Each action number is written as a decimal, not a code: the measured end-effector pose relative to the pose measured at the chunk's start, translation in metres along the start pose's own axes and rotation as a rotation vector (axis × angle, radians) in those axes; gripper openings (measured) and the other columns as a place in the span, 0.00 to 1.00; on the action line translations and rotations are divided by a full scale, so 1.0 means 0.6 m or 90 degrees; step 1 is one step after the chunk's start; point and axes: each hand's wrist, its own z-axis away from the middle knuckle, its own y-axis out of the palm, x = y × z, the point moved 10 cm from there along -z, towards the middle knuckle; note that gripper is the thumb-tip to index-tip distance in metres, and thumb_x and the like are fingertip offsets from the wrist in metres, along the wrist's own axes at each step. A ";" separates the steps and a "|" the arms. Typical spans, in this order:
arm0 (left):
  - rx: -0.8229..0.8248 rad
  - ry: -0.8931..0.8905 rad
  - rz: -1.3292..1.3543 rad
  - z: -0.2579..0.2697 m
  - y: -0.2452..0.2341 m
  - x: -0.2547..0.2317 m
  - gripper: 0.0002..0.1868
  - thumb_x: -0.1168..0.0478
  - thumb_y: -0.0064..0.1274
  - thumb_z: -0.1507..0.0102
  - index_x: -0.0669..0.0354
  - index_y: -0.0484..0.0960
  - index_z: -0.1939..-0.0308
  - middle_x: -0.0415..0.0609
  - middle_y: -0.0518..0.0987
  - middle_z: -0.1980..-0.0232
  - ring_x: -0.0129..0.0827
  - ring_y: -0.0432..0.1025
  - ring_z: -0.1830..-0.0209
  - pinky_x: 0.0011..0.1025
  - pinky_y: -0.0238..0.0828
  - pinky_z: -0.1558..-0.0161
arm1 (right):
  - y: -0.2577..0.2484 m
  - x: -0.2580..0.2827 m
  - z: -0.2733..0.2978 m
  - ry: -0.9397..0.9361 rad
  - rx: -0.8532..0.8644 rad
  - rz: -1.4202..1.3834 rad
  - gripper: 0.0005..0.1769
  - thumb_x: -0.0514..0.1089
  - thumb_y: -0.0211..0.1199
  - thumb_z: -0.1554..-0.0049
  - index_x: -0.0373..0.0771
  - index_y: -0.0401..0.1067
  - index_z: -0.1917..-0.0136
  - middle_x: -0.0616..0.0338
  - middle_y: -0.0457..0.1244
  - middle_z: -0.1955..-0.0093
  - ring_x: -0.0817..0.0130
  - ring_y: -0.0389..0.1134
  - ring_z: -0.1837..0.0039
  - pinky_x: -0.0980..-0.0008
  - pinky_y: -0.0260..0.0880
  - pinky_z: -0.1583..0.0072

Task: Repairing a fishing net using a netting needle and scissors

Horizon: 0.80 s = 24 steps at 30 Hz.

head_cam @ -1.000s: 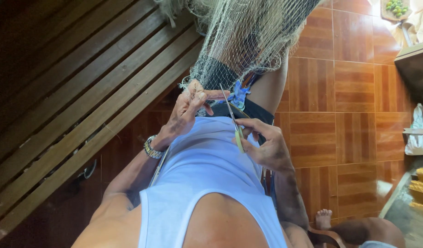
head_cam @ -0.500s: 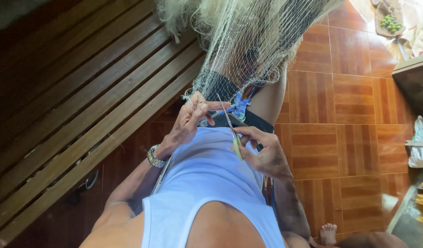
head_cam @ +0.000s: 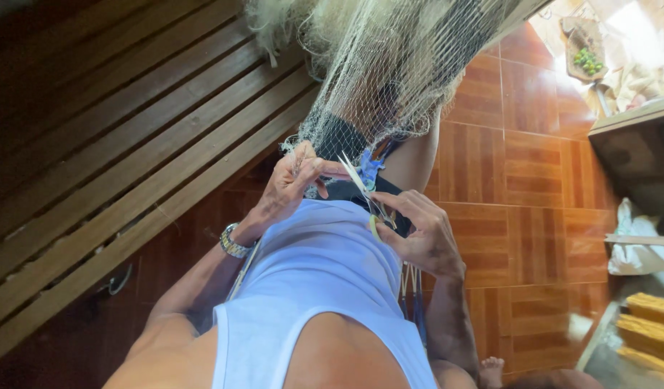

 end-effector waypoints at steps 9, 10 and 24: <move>0.034 -0.001 0.029 0.006 0.007 0.017 0.17 0.58 0.35 0.23 0.65 0.71 0.62 0.64 0.86 0.52 0.47 0.83 0.51 0.21 0.77 0.70 | 0.005 0.004 0.003 -0.066 0.003 0.086 0.22 0.45 0.72 0.46 0.40 0.78 0.38 0.54 0.64 0.61 0.53 0.68 0.60 0.58 0.70 0.56; 0.030 0.002 0.033 0.009 0.008 0.017 0.17 0.58 0.35 0.23 0.65 0.71 0.62 0.64 0.86 0.52 0.47 0.83 0.51 0.21 0.77 0.70 | 0.007 0.009 0.004 -0.067 0.007 0.089 0.22 0.45 0.72 0.46 0.40 0.78 0.38 0.54 0.64 0.61 0.53 0.68 0.60 0.58 0.70 0.56; 0.031 -0.018 0.074 0.003 0.010 0.005 0.15 0.60 0.38 0.24 0.66 0.72 0.63 0.65 0.85 0.61 0.49 0.84 0.59 0.32 0.82 0.72 | 0.017 0.000 0.010 -0.077 -0.012 0.048 0.20 0.45 0.69 0.44 0.39 0.78 0.38 0.54 0.66 0.61 0.54 0.69 0.59 0.57 0.71 0.53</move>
